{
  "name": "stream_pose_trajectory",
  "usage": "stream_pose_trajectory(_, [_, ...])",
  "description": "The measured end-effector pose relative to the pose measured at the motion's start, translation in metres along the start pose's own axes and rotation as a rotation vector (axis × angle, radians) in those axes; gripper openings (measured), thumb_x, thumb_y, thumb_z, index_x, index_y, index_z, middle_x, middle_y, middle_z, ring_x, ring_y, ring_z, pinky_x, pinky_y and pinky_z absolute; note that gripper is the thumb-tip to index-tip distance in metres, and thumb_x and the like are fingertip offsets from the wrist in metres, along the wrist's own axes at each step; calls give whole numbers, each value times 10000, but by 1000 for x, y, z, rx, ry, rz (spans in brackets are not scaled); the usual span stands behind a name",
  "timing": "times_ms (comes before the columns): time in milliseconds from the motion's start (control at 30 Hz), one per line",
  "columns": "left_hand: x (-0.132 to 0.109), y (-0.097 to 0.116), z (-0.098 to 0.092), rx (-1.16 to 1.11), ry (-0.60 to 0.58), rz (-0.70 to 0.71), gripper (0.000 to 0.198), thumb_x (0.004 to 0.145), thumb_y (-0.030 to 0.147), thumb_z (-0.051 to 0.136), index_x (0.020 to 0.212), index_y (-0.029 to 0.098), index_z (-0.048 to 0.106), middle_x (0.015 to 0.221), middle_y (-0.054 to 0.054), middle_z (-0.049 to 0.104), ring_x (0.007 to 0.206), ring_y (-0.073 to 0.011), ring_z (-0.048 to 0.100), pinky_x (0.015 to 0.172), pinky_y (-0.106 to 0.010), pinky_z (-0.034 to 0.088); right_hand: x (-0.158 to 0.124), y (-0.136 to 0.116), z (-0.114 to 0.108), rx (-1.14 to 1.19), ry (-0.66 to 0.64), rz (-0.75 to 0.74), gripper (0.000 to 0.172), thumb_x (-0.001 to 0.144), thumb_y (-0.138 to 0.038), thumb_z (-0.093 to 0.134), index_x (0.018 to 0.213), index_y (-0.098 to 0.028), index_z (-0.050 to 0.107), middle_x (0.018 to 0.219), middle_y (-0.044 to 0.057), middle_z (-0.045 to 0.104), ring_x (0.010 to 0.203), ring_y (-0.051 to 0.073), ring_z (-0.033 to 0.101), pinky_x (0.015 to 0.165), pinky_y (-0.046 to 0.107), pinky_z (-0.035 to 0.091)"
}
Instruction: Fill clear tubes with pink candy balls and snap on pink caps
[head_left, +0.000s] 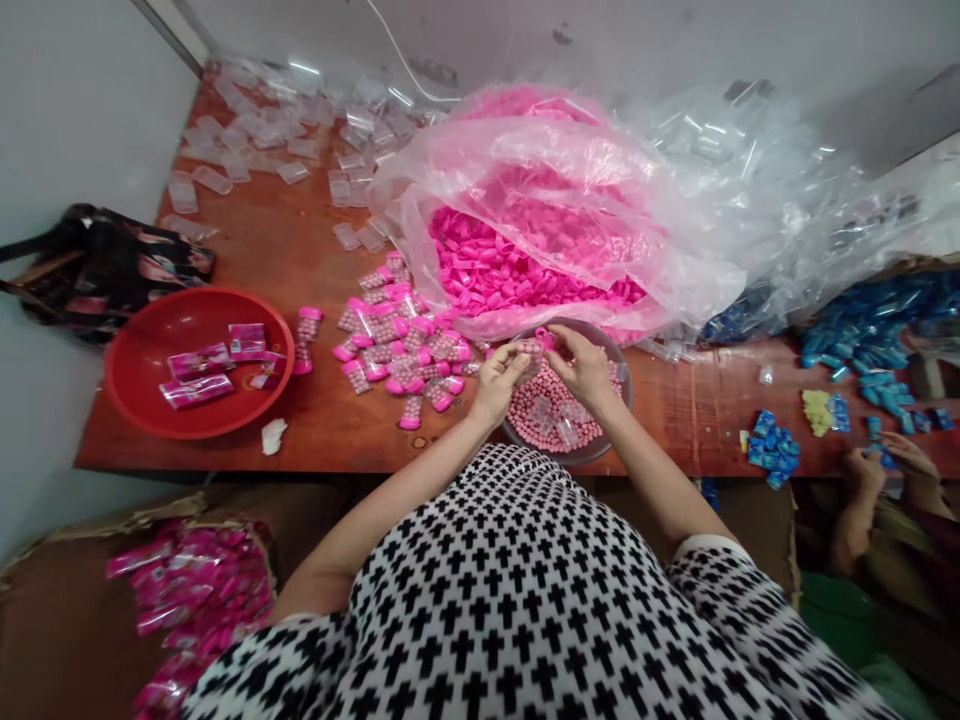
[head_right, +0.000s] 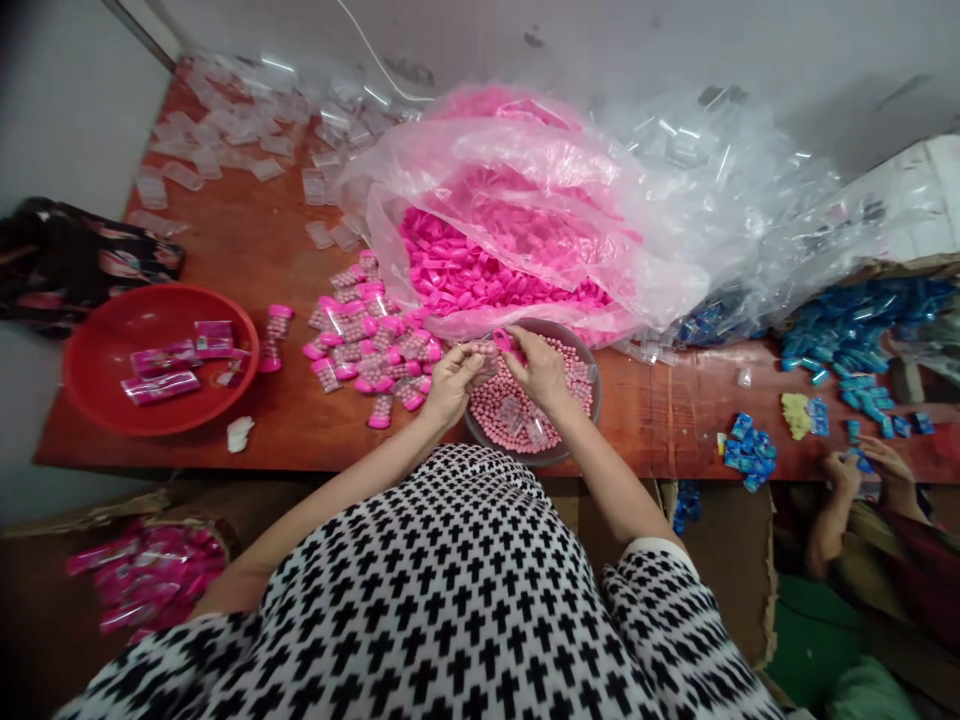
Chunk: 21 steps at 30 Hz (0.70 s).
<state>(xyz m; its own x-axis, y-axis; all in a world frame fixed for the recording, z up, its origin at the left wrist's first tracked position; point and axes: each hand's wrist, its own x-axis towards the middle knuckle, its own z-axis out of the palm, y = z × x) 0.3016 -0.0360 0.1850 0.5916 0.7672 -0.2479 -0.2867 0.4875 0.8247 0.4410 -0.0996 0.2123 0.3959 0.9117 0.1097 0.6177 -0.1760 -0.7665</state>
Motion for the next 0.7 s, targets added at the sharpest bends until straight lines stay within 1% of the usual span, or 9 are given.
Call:
stream_pose_trajectory(100, [3,-2,-1,-18,6,-21,355,712,448,688,933,186,595,975,-29,684,864,-161,666,827,-343,547,-2,-7,1,-108,-73,-107,324,862,-289,522,1172,-246,604,1059,103,622,1084,253,552,968,401,444])
stream_pose_trajectory(167, [5,-3,-2,-35,3,-37,350,710,441,694,926,181,604,938,-27,691,829,-158,671,826,-349,549,-3,-9,1,30,-102,-79,306,869,-298,521,1157,-254,613,1106,89,621,1112,241,547,976,401,446])
stream_pose_trajectory(233, [5,-3,-3,-39,-13,-39,348,710,430,698,929,173,616,935,-37,699,820,-163,672,823,-350,548,-2,-7,0,262,-124,23,272,858,-340,553,1101,-246,631,1100,68,638,1051,217,588,925,383,482])
stream_pose_trajectory(333, [4,-1,-4,21,-44,-8,348,709,415,702,946,166,644,970,-53,708,865,-180,668,835,-349,539,1,0,-5,550,-187,235,254,785,-393,652,967,-217,648,927,38,681,801,169,648,743,334,540])
stream_pose_trajectory(400, [3,2,-4,110,-72,24,342,715,411,696,952,165,671,1002,-61,709,917,-198,659,859,-355,529,5,4,-10,650,-272,356,292,713,-393,726,915,-199,645,822,23,686,691,149,640,664,311,543])
stream_pose_trajectory(467, [2,5,-5,204,-104,56,325,729,404,683,952,166,695,1024,-67,708,954,-215,651,881,-365,518,8,6,-18,686,-345,427,344,655,-380,775,909,-185,650,794,23,691,685,150,641,665,314,545])
stream_pose_trajectory(567, [2,8,-8,305,-110,95,304,759,381,657,969,169,716,1008,-66,715,937,-226,656,876,-373,518,10,1,-29,606,-246,343,387,631,-360,796,962,-202,673,874,28,695,778,166,644,742,338,539])
stream_pose_trajectory(633, [3,8,-9,368,-94,117,296,767,366,649,975,169,722,984,-65,722,905,-225,664,852,-369,526,10,-6,-34,470,-118,176,370,672,-355,771,1011,-238,681,941,24,684,854,180,632,798,346,520])
stream_pose_trajectory(700, [4,7,-10,440,-97,150,287,773,354,644,978,171,723,987,-65,723,898,-220,666,843,-360,527,8,-13,-35,296,-76,-10,317,732,-354,727,1032,-258,684,955,25,676,889,186,615,830,349,496])
